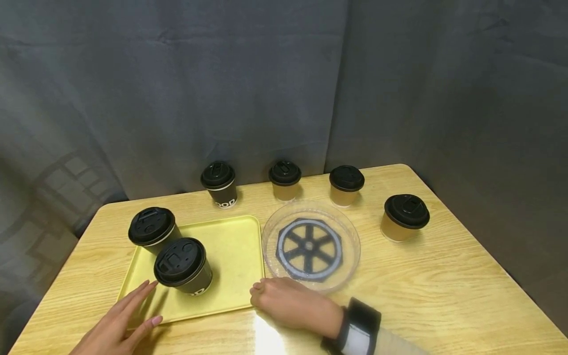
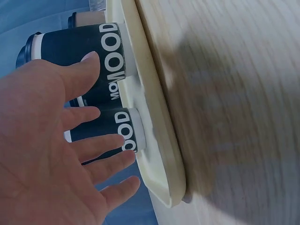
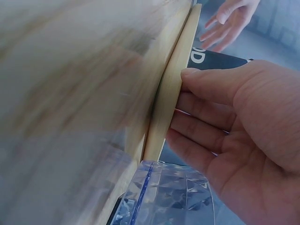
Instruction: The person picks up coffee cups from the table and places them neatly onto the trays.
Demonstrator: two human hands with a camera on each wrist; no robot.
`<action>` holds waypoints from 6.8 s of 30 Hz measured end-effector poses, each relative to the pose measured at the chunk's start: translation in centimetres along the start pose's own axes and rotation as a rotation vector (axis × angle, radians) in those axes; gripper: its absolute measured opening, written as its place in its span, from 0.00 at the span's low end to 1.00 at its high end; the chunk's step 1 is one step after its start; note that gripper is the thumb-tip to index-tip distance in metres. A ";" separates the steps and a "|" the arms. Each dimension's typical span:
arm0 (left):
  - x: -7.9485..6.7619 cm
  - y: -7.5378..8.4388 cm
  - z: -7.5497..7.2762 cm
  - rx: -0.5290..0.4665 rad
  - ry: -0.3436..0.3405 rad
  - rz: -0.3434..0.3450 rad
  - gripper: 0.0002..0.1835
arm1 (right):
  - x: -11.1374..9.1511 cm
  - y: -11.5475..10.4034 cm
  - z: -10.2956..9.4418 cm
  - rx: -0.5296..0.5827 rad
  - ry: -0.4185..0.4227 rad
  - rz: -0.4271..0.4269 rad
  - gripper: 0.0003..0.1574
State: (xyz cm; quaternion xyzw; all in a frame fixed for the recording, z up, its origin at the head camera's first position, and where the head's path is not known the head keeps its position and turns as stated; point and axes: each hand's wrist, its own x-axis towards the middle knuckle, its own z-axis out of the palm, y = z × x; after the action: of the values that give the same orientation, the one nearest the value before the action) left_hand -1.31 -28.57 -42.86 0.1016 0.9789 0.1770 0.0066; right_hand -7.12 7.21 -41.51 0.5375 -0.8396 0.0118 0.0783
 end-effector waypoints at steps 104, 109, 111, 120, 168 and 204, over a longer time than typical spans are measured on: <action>-0.1 -1.0 2.3 0.171 -0.080 0.052 0.24 | 2.4 1.7 -2.0 -0.056 0.054 0.005 0.07; 0.1 -0.8 2.0 0.157 -0.140 0.013 0.24 | 3.9 3.8 -3.2 0.008 0.051 0.039 0.06; 0.1 -0.8 1.9 0.151 -0.145 0.008 0.24 | 4.5 4.7 -3.5 0.023 0.055 0.048 0.07; 0.1 -0.7 1.7 0.152 -0.149 -0.007 0.24 | 6.6 7.0 -5.2 0.030 0.017 0.133 0.21; -0.1 0.2 2.8 0.187 0.099 0.164 0.21 | 17.0 13.7 -3.8 0.153 0.002 0.461 0.47; -0.5 1.4 2.1 0.170 0.072 0.098 0.21 | 19.4 13.8 -1.8 0.079 0.065 0.547 0.34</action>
State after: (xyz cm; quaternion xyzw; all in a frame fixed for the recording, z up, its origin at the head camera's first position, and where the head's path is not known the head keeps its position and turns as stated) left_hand -0.43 -26.71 -44.36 0.1433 0.9838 0.0969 -0.0461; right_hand -27.35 -4.20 -36.06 0.2929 -0.9494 0.0825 0.0783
